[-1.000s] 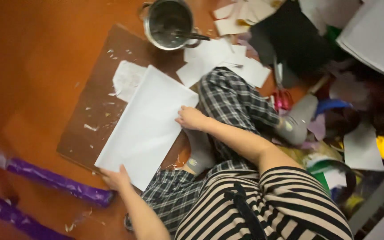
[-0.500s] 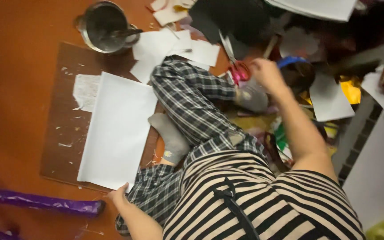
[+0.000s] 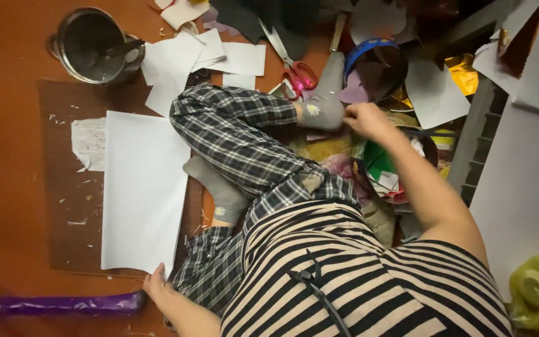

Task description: Cutting paper into strips and gluing them onto a purple paper sculpture frame.

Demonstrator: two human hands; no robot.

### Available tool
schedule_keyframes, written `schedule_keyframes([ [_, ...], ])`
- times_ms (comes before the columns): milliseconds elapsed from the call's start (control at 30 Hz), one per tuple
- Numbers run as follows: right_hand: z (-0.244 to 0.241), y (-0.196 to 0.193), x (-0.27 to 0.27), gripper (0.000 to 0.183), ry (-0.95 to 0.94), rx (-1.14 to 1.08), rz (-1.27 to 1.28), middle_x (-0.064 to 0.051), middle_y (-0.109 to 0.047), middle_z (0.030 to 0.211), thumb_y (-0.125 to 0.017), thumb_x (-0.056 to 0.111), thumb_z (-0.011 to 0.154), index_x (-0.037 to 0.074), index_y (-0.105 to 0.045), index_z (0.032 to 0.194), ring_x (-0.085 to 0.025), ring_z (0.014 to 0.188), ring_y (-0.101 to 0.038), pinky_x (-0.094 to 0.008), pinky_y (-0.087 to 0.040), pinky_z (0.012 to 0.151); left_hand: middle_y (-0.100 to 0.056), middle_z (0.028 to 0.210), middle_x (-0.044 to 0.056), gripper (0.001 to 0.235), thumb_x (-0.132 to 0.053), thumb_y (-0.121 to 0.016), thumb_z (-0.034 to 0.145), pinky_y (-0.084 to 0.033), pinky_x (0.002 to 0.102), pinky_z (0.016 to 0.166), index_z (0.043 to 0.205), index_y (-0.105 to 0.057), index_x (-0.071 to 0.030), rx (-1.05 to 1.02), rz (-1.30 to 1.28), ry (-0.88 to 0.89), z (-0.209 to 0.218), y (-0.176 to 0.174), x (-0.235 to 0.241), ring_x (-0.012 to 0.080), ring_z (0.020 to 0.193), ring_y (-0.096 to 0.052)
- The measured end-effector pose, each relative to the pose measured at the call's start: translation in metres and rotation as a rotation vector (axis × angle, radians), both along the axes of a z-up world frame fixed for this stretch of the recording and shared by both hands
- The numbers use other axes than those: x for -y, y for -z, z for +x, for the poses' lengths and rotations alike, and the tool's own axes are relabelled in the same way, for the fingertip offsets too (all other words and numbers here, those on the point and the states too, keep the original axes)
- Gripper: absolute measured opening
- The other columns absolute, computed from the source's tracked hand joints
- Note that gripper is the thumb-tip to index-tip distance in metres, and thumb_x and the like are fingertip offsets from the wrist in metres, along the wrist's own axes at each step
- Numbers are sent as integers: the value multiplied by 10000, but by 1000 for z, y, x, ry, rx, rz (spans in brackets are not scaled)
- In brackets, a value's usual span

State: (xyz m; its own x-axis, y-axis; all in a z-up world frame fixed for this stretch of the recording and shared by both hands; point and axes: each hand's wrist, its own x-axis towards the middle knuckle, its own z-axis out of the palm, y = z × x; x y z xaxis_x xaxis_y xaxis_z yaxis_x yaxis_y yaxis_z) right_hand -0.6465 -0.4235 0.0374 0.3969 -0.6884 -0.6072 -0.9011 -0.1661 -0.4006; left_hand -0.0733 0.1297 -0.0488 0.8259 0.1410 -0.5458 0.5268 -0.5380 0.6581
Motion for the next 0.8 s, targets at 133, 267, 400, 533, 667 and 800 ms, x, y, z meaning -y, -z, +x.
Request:
schedule_keyframes([
  [133, 29, -21, -27, 355, -6, -99, -465, -226, -722, 1090, -754, 322, 904, 18, -681, 1072, -410, 1016, -688, -485, -554, 832, -728, 1141, 113, 445, 63, -768, 775, -586, 310, 791, 1204, -654, 36, -12, -8, -36, -7, -15, 3, 200, 988, -718],
  [267, 12, 17, -20, 692, 198, -222, -437, -333, -670, 1064, -810, 448, 873, -61, -503, 1226, -494, 971, -647, -526, -532, 788, -701, 1155, 120, 422, 46, -759, 835, -503, 376, 761, 1244, -652, 38, -29, -4, -33, -15, -30, 19, 238, 975, -672],
  [400, 9, 32, -15, 714, 379, -48, -231, -313, -674, 1072, -838, 376, 808, -46, -471, 1251, -517, 986, -643, -556, -497, 835, -715, 1168, 132, 438, 101, -740, 806, -571, 356, 877, 1232, -649, 54, 45, -41, 2, -12, -19, 18, 239, 1005, -698],
  [533, -15, 65, 6, 578, 396, 193, -300, -257, -699, 1070, -842, 268, 700, -2, -572, 1134, -441, 998, -683, -488, -537, 846, -731, 1169, 132, 436, 98, -739, 796, -572, 343, 891, 1224, -668, 60, 58, -96, -6, -10, -11, 15, 236, 1014, -712],
  [667, -54, 44, 36, 391, 340, -3, -374, -240, -722, 1122, -679, 51, 782, 80, -714, 1170, -441, 1039, -679, -506, -534, 893, -700, 1206, 146, 474, 101, -749, 790, -552, 369, 903, 1248, -636, 54, 76, -57, -21, -12, -12, 16, 257, 1045, -685],
  [800, -84, 18, 68, 214, 280, -148, -687, -270, -702, 1146, -674, 119, 944, 65, -764, 1130, -472, 1100, -638, -572, -487, 939, -667, 1232, 172, 530, 86, -759, 799, -518, 394, 913, 1292, -568, 49, 62, 31, -37, -14, -16, 21, 281, 1084, -659],
])
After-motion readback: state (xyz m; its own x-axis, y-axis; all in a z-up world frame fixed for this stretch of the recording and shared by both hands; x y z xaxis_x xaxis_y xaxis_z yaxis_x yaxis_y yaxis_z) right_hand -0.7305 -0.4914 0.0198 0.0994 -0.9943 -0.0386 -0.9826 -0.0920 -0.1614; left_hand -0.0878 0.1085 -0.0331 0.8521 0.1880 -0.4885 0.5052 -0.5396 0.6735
